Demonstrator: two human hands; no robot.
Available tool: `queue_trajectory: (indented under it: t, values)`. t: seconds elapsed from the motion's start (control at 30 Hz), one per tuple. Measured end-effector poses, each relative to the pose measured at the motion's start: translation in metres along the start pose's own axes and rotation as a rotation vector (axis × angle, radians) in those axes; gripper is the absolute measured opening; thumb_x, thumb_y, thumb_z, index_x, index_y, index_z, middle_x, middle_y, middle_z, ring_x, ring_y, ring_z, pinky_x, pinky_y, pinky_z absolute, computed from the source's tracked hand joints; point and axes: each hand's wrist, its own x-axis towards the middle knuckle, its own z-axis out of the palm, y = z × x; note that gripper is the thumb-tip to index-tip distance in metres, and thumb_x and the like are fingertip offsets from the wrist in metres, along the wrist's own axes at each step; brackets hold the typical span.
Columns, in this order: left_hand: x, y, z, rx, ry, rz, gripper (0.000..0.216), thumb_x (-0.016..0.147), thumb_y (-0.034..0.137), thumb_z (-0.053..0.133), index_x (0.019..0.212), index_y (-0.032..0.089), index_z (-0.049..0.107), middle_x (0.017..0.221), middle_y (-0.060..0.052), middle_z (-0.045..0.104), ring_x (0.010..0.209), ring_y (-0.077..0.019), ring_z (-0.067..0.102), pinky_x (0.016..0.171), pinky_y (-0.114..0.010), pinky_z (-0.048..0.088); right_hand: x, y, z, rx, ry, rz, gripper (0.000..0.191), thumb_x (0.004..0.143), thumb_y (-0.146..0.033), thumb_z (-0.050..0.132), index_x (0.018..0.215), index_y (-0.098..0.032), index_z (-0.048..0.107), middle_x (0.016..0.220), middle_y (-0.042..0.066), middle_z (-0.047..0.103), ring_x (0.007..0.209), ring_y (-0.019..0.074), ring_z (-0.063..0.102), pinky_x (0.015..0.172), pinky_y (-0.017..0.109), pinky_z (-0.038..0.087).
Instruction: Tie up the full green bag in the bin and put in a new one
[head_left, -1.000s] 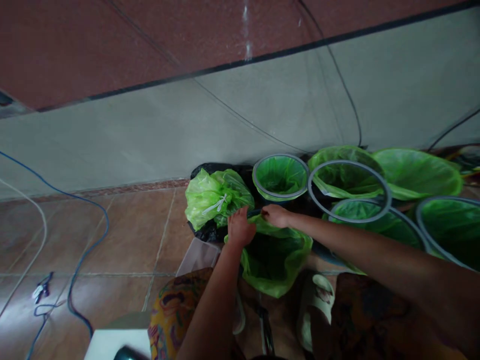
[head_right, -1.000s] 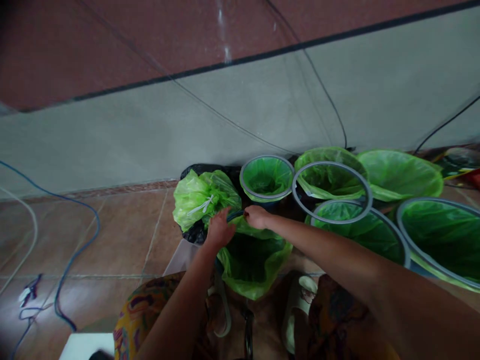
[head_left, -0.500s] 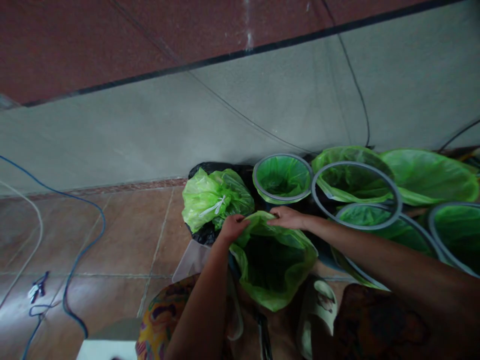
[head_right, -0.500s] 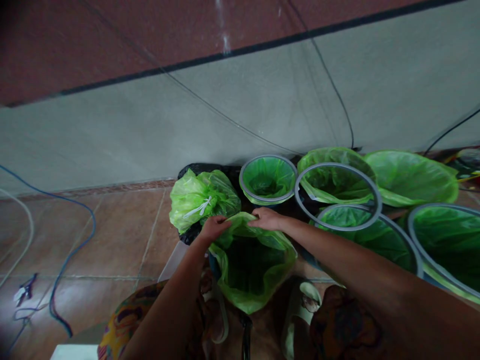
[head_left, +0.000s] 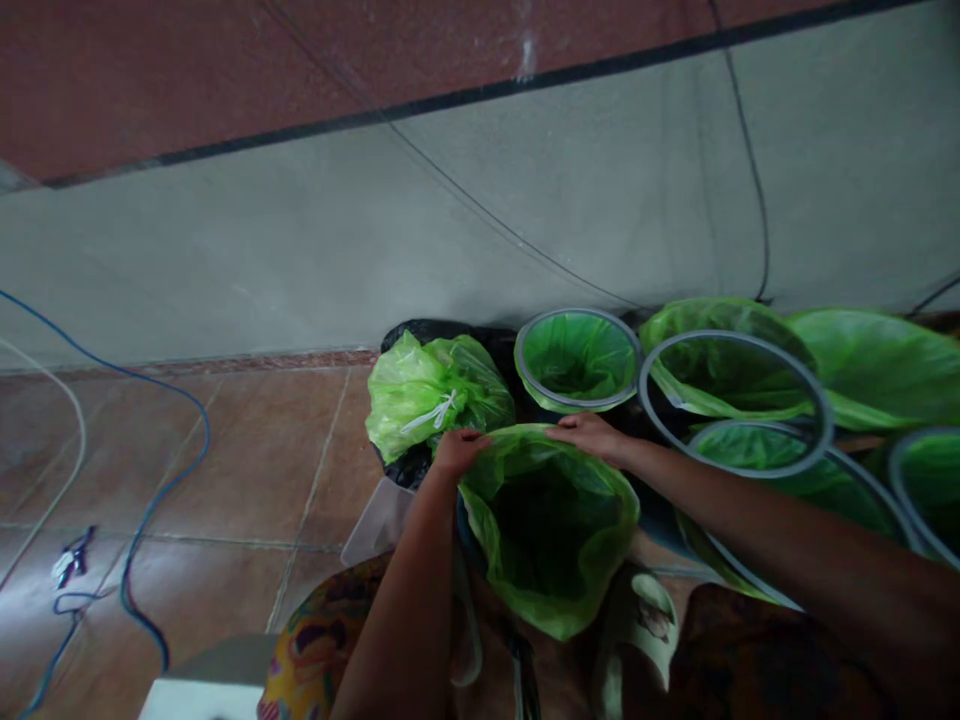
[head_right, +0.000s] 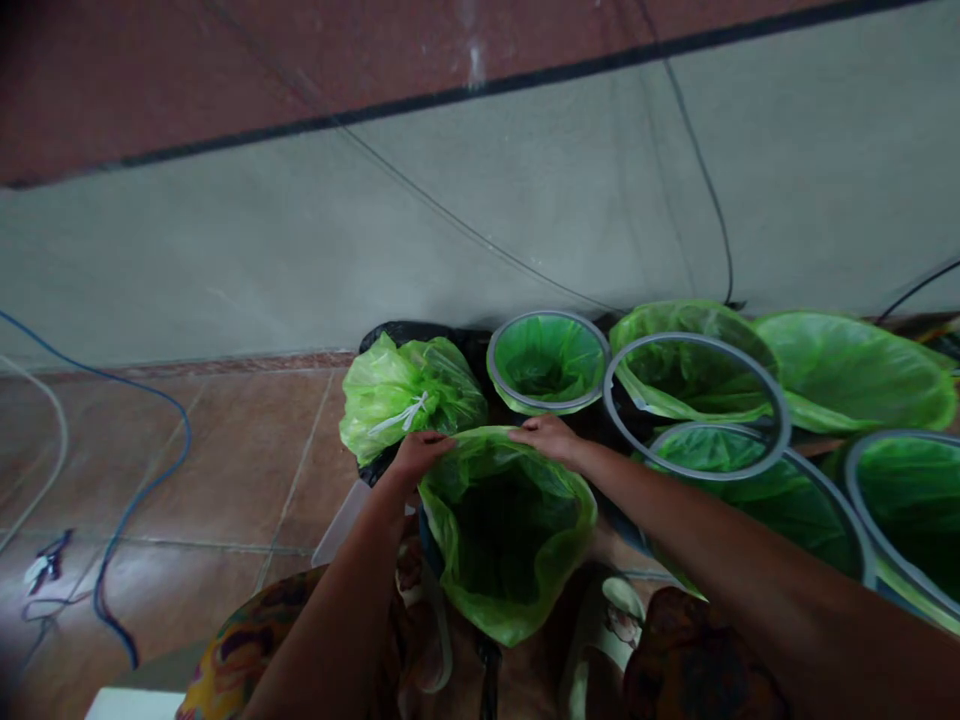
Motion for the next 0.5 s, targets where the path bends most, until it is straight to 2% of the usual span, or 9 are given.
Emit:
queue_trajectory:
  t: [0.13,0.33,0.5]
  values:
    - [0.002,-0.001,-0.003,0.130,0.034,-0.080,0.020,0.081,0.028,0.062,0.084,0.015,0.078,0.071,-0.004,0.070,0.068,-0.0149,0.063,0.066,-0.024,0.047,0.004,-0.003,-0.002,-0.101,0.046,-0.005,0.034,0.080,-0.046,0.062,0.064,-0.017,0.067,0.057,0.001,0.056,0.059,0.0163,0.052,0.057,0.029,0.036]
    - [0.007,-0.002,0.002,0.236,0.062,-0.108,0.023,0.083,0.028,0.061,0.089,0.015,0.079,0.078,-0.007,0.074,0.076,-0.0190,0.068,0.068,-0.026,0.048,0.012,0.004,-0.001,-0.185,0.128,0.032,0.031,0.081,-0.042,0.062,0.075,-0.015,0.075,0.067,0.006,0.068,0.069,0.0204,0.061,0.059,0.029,0.038]
    - [0.013,-0.005,0.009,0.288,0.077,-0.138,0.027,0.085,0.031,0.060,0.091,0.013,0.079,0.082,-0.012,0.075,0.080,-0.0212,0.070,0.070,-0.027,0.050,0.016,0.011,0.008,-0.170,0.157,0.070,0.032,0.083,-0.046,0.058,0.069,-0.020,0.072,0.063,0.000,0.065,0.067,0.0172,0.061,0.059,0.026,0.040]
